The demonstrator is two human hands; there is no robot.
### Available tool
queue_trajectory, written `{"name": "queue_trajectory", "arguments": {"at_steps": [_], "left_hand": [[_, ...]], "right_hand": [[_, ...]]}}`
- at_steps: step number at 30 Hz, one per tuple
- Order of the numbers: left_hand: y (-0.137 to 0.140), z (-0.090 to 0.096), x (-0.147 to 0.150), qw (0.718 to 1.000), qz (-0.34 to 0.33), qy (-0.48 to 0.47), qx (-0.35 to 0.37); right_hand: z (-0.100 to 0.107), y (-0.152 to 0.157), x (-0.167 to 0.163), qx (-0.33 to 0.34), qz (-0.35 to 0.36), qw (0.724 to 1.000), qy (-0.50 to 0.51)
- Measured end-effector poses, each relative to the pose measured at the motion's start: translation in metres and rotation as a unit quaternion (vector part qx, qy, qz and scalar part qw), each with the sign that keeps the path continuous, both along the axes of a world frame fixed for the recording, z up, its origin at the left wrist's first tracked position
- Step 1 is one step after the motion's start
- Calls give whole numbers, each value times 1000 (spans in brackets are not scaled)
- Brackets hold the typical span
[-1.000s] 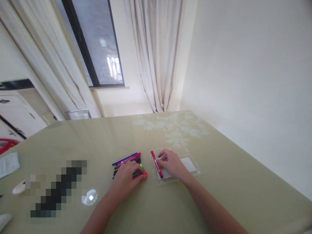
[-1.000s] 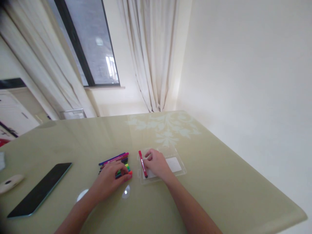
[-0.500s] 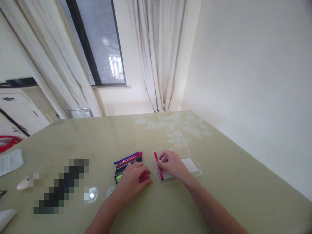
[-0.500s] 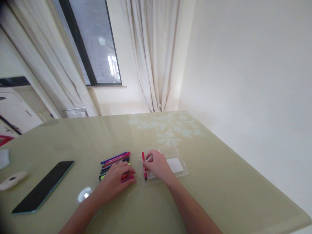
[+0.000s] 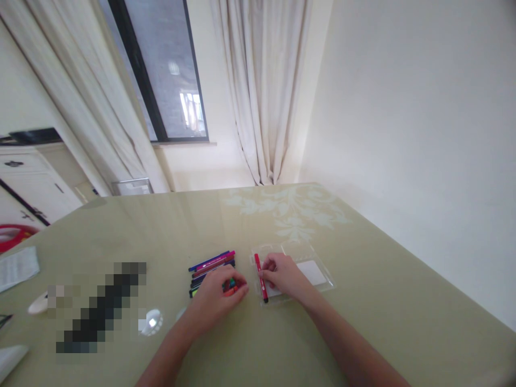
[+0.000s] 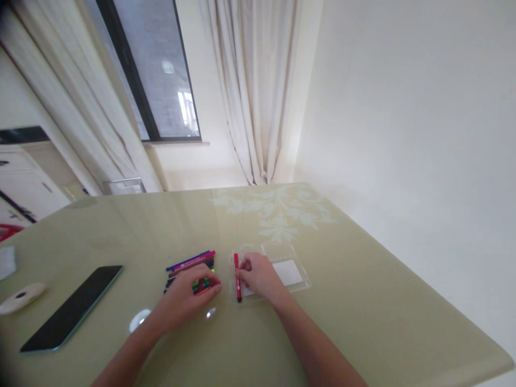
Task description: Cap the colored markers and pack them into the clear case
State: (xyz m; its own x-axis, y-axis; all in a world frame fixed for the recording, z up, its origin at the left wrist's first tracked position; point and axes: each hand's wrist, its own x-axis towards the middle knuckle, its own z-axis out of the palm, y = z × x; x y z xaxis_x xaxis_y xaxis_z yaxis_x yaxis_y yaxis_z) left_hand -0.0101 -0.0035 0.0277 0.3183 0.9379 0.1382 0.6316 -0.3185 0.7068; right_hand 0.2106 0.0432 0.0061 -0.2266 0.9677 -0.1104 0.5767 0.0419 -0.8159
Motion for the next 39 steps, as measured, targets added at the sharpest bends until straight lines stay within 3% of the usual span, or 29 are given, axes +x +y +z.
{"name": "queue_trajectory", "arguments": {"at_steps": [2,6,11,16,20,23,25,32,39], "left_hand": [[3,2,-4,992,35,-113,-53],[7,2,-11,943,80,-296,-132],[9,1,-6,933,104,-326,-110],[9,1,0,932,122,-325,-99],[11,-1,-4,954,126,-261,-73],[11,-4,-10,983,121,-138,-16],[11,-5,-14,993,101,-54,3],[8,-10,-13,994,35,101,34],[5,-13,-10,991,15,129,42]], "right_hand": [[0,0,0,34,-1,999,-8],[5,0,-4,77,41,994,59],[21,-13,-13,-26,138,975,174],[27,-21,-17,-41,142,968,203],[24,-9,-3,-18,94,977,190],[20,4,14,26,19,983,181],[18,10,23,20,-13,988,156],[11,5,19,-23,-1,995,100],[4,2,13,2,-1,999,48]]}}
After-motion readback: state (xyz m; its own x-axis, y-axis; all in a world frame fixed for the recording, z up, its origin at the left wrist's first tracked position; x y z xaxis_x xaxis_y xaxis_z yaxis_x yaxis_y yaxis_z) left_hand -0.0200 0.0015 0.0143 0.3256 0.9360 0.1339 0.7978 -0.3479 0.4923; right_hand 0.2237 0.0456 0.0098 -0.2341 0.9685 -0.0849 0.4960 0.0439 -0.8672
